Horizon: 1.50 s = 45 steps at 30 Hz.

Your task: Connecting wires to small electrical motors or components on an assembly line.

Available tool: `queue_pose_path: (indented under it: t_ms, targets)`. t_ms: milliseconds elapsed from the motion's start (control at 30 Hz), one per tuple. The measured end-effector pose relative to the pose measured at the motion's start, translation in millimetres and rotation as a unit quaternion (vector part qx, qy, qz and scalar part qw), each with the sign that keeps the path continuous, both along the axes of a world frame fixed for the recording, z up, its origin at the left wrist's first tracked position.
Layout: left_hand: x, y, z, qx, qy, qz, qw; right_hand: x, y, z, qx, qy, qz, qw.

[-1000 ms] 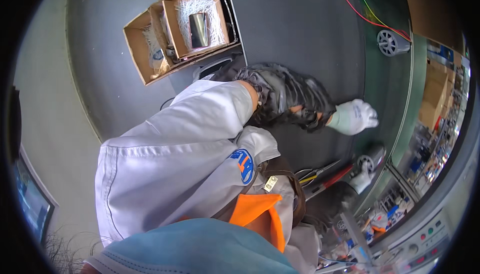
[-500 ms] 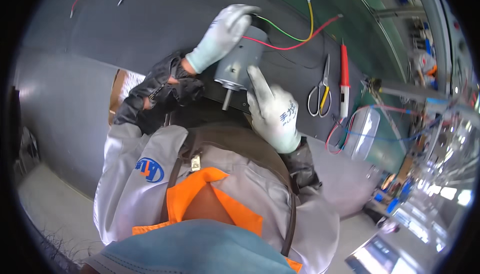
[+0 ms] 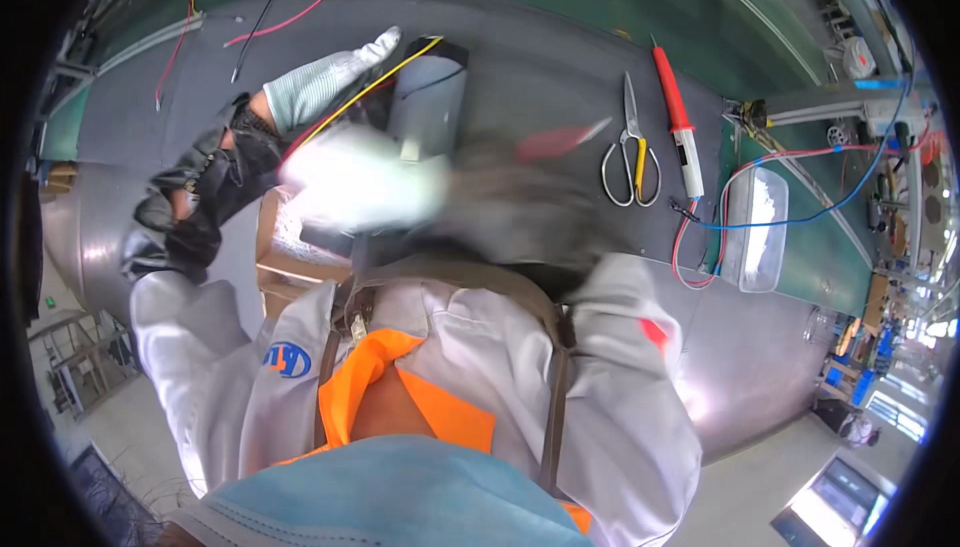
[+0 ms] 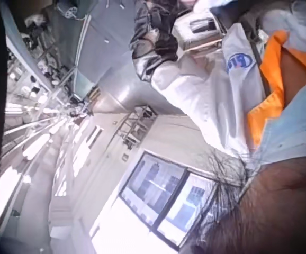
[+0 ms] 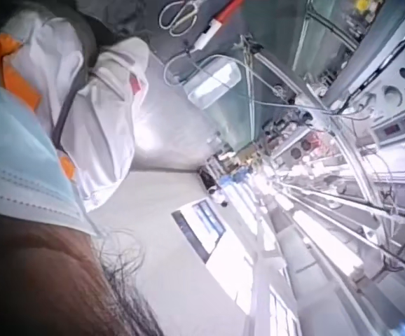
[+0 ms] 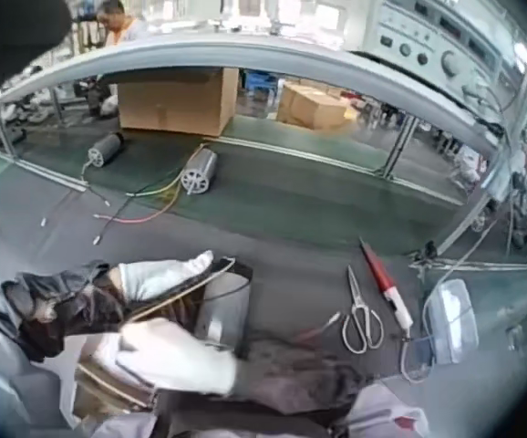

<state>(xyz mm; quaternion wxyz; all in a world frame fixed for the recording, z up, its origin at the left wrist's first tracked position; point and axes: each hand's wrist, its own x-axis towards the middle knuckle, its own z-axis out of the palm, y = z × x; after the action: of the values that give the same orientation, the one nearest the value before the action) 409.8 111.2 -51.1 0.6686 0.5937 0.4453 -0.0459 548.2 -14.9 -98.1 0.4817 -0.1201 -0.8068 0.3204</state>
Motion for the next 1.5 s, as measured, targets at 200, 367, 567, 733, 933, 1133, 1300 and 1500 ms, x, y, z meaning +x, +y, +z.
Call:
queue_pose_path:
  t_ms: [200, 367, 567, 733, 933, 1133, 1300, 1500]
  targets:
    - [30, 3, -19, 0.141, 0.098, -0.020, 0.985, -141, -8, -45, -0.074, -0.287, 0.242, 0.924]
    - [-1, 16, -85, 0.347, 0.051, 0.060, 0.935, 78, -6, 4, -0.083, -0.069, 0.138, 0.985]
    - [27, 15, -86, 0.299, 0.072, 0.113, 0.945, 317, -226, 58, -0.434, -0.096, -0.404, 0.799]
    - [44, 12, -91, 0.372, 0.044, 0.008, 0.927, 409, -257, 32, -0.406, 0.002, -0.769, 0.494]
    - [69, 2, -77, 0.410, 0.016, -0.074, 0.909, 532, -197, -51, -0.250, -0.452, -0.754, 0.407]
    - [61, -11, -79, 0.442, 0.062, -0.089, 0.890, 517, -182, -51, -0.249, -0.409, -0.778, 0.406]
    - [74, -12, -77, 0.443, 0.077, -0.116, 0.886, 496, -191, -31, -0.283, -0.276, -0.822, 0.411]
    - [75, -7, -80, 0.441, 0.066, -0.134, 0.885, 446, -214, 14, -0.129, -0.028, -0.911, 0.389]
